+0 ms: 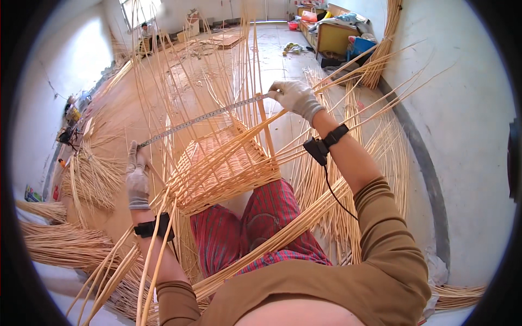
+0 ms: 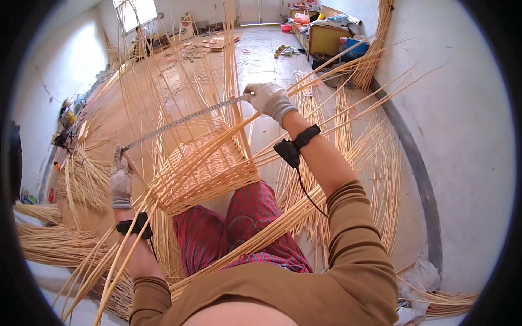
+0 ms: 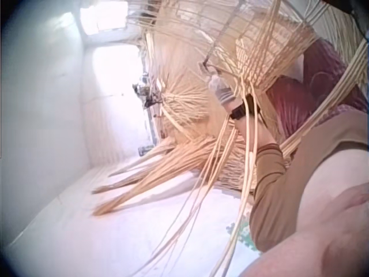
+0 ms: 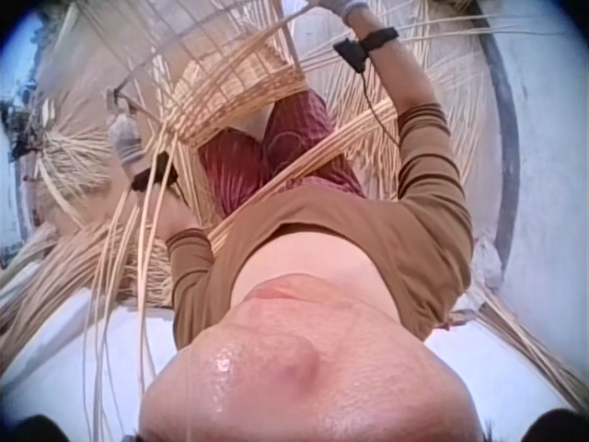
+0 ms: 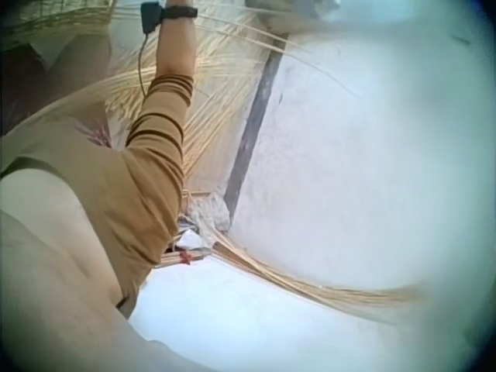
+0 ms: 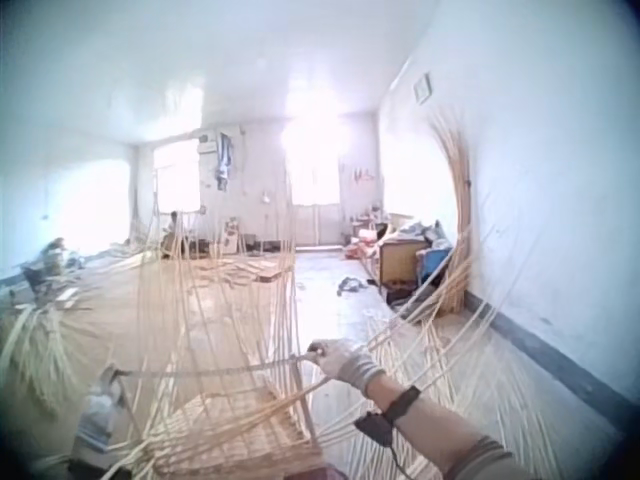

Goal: Weaving a large rectangular wicker basket using long straw or wood strips.

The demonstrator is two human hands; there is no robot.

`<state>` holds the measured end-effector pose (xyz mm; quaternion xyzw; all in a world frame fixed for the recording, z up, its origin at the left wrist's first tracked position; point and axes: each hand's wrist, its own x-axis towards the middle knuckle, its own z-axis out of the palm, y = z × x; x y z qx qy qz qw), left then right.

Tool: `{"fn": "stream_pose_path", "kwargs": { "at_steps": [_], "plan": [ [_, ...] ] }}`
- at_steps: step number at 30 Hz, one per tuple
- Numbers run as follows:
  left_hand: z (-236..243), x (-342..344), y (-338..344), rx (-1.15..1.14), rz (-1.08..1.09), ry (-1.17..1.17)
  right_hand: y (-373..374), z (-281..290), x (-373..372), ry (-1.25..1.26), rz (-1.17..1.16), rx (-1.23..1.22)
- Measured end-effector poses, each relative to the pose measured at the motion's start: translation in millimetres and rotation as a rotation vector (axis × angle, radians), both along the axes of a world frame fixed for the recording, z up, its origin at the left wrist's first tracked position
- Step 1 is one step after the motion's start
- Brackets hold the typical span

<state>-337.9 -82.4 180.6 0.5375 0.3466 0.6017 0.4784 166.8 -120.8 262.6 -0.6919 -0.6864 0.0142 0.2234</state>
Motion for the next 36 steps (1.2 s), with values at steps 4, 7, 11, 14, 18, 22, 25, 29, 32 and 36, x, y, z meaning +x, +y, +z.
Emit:
{"fn": "stream_pose_path", "kwargs": {
  "at_steps": [4,7,11,14,18,22,25,29,32,36],
  "plan": [
    [-1.8,-1.5,-0.1,-0.012,0.015,-0.035,-3.8,-0.7,-9.4,-0.035,-0.009,0.048],
    [-1.4,0.0,-2.6,-0.021,0.033,-0.029,-5.2,-3.9,-10.2,-0.043,-0.025,0.014],
    [2.3,3.7,-4.3,0.002,0.062,0.043,2.1,-13.1,-4.0,-0.075,0.107,0.144],
    [4.8,6.1,-6.5,0.033,0.017,0.068,10.8,-18.1,5.3,-0.039,0.299,0.251],
    [6.9,8.2,-9.5,-0.036,0.070,0.243,14.6,-18.2,14.0,0.097,0.446,0.199],
    [5.0,8.9,-5.6,0.003,0.036,0.086,12.7,-14.5,13.8,0.095,0.461,0.250],
    [2.5,7.9,-1.5,-0.016,0.027,0.067,12.9,-13.1,11.6,0.092,0.434,0.190],
    [1.5,8.2,-2.7,-0.077,0.050,0.061,19.1,-15.6,15.3,0.160,0.434,0.124],
    [4.1,10.2,-8.3,-0.006,0.009,0.068,24.1,-19.2,20.2,0.226,0.512,0.140],
    [7.0,12.4,-9.3,-0.050,0.080,0.184,22.2,-18.6,19.4,0.099,0.464,0.146]
  ]
}}
